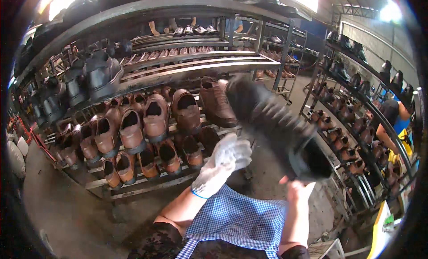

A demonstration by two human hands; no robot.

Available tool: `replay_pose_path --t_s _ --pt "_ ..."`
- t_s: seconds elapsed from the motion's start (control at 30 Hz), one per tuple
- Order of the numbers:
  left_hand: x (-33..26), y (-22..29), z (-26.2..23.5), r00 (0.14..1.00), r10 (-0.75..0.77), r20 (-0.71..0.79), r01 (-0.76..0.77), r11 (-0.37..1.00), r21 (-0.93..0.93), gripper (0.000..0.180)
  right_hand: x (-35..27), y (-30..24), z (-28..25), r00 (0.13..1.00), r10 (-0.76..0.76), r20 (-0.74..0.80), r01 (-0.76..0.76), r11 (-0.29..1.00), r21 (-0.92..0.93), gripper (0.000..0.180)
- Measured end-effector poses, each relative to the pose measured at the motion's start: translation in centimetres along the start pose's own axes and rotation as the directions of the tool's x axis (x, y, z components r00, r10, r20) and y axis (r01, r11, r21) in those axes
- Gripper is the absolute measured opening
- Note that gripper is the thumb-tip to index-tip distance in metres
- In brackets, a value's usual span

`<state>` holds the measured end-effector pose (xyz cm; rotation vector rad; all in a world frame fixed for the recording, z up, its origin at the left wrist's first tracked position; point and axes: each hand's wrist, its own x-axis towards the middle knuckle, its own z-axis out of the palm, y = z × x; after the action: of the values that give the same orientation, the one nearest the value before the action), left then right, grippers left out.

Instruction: Trimming excess glue and material from the edges of finished leather shoes using a small hand tool.

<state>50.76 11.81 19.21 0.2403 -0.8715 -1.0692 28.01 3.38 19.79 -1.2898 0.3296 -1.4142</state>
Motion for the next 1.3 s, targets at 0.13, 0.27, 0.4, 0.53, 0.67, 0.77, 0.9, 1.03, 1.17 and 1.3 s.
replay_pose_path --t_s 0.13,0.27,0.4,0.53,0.67,0.77,0.9,1.03,1.17,1.3 --pt "-5.8 -0.6 -2.7 0.961 -0.277 0.009 0.275 0.959 0.07 0.053 9.9 -3.5 4.0 0.908 -0.394 -0.144 0.399 0.917 0.003 0.055" --pt "-10.3 -1.5 -4.5 0.897 -0.357 -0.261 0.414 0.885 0.212 0.04 21.1 -8.8 13.5 0.846 -0.532 -0.003 0.532 0.846 -0.038 0.049" --pt "-12.7 -0.7 -6.2 0.869 -0.301 -0.392 0.379 0.915 0.137 0.035 29.1 -11.1 19.4 0.908 -0.407 0.1 0.417 0.902 -0.116 0.066" --pt "-14.5 -0.3 -6.9 0.834 -0.246 -0.494 0.332 0.939 0.093 0.033 32.8 -10.4 24.2 0.935 -0.241 0.26 0.297 0.934 -0.201 0.052" --pt "-15.8 -0.4 -7.9 0.763 -0.3 -0.573 0.431 0.896 0.105 0.032 32.9 -8.5 23.8 0.941 -0.234 0.244 0.279 0.946 -0.165 0.042" --pt "-15.7 0.1 -8.5 0.74 -0.297 -0.604 0.458 0.88 0.128 0.027 28.2 -4.4 20.8 0.907 -0.315 0.28 0.382 0.895 -0.23 0.032" --pt "-14.8 0.6 -9.1 0.682 -0.264 -0.682 0.497 0.851 0.168 0.025 17.3 3.0 14.7 0.959 -0.066 0.275 0.181 0.89 -0.418 0.032" --pt "-12.8 0.1 -10.1 0.762 -0.219 -0.609 0.513 0.779 0.361 0.027 8.0 13.3 4.4 0.967 0.215 0.135 -0.135 0.885 -0.446 0.031" --pt "-10.7 -0.2 -9.9 0.779 -0.201 -0.593 0.562 0.644 0.52 0.032 -0.6 21.1 -1.2 0.814 0.565 -0.136 -0.579 0.766 -0.279 0.037" --pt "-8.8 -0.3 -9.6 0.791 -0.2 -0.578 0.579 0.548 0.604 0.036 -6.2 25.4 -4.3 0.659 0.733 -0.167 -0.742 0.67 0.012 0.038"
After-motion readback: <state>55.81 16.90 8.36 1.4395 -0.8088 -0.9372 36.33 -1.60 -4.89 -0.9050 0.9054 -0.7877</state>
